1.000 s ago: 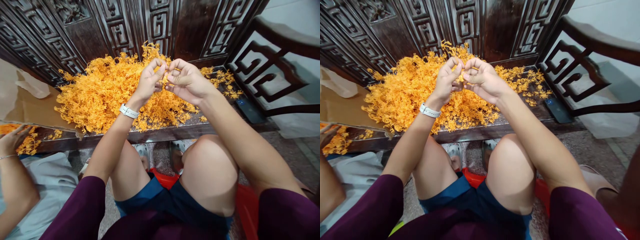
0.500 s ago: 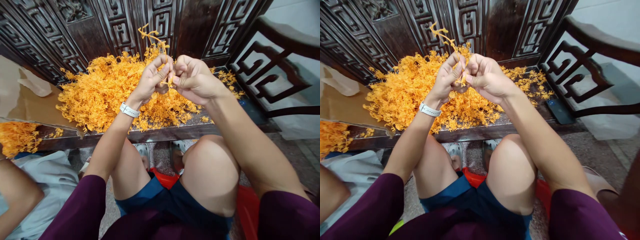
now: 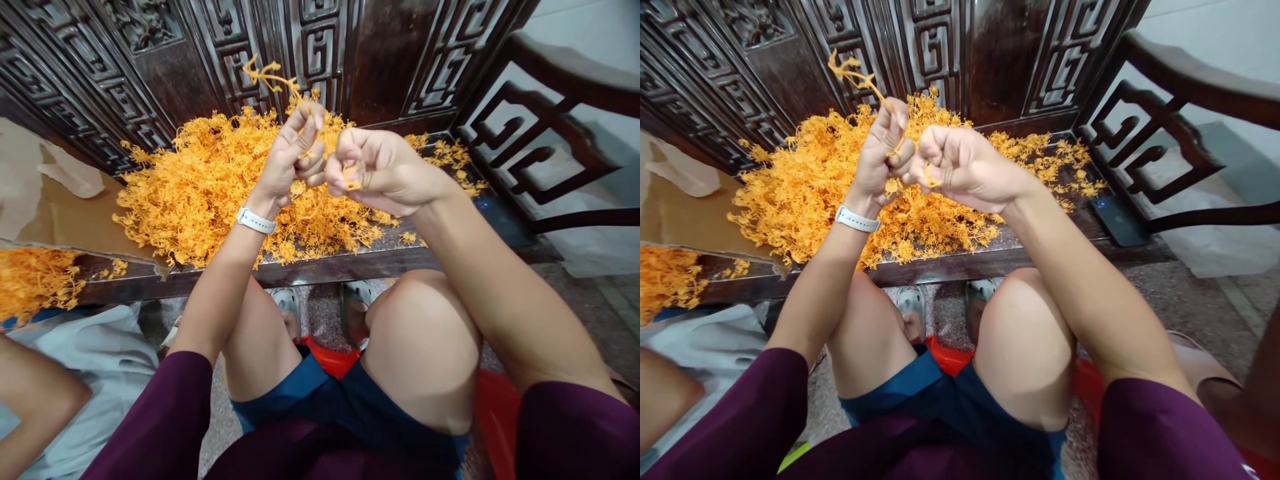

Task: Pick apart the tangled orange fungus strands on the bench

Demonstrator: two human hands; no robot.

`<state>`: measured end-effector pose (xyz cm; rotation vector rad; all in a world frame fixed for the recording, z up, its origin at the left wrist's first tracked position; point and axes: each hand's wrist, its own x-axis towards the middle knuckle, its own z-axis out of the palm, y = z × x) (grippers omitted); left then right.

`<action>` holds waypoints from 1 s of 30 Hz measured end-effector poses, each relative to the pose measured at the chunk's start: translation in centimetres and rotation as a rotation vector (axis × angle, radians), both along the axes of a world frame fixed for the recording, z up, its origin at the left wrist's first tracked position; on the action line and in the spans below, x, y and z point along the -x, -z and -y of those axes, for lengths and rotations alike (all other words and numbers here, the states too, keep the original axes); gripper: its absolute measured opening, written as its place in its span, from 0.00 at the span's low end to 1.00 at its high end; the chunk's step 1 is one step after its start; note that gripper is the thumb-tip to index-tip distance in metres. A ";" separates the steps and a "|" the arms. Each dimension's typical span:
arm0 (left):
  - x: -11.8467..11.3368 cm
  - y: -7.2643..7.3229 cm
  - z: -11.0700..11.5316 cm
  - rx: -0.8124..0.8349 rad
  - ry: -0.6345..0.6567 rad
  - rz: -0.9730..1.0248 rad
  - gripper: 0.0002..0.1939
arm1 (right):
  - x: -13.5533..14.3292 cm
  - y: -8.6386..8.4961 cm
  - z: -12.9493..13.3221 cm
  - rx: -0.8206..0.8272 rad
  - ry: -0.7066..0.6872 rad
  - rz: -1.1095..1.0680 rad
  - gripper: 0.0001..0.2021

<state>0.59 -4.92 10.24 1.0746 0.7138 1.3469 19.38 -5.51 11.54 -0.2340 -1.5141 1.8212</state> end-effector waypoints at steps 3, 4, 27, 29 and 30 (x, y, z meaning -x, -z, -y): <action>1.5 0.6 -1.8 -0.061 -0.152 -0.113 0.15 | 0.3 0.1 0.3 -0.061 -0.044 0.011 0.22; 2.1 0.9 -2.4 -0.075 -0.174 -0.146 0.18 | 0.2 0.2 0.1 -0.059 -0.039 0.023 0.20; 2.7 3.5 -4.0 -0.056 -0.195 -0.138 0.17 | 1.5 2.8 -2.7 0.258 0.516 0.141 0.10; 2.3 3.1 -3.6 -0.042 -0.174 -0.107 0.17 | 1.6 3.1 -2.4 0.193 0.462 0.181 0.13; 2.1 3.0 -3.5 -0.039 -0.165 -0.102 0.18 | 1.6 3.3 -2.3 0.163 0.431 0.203 0.14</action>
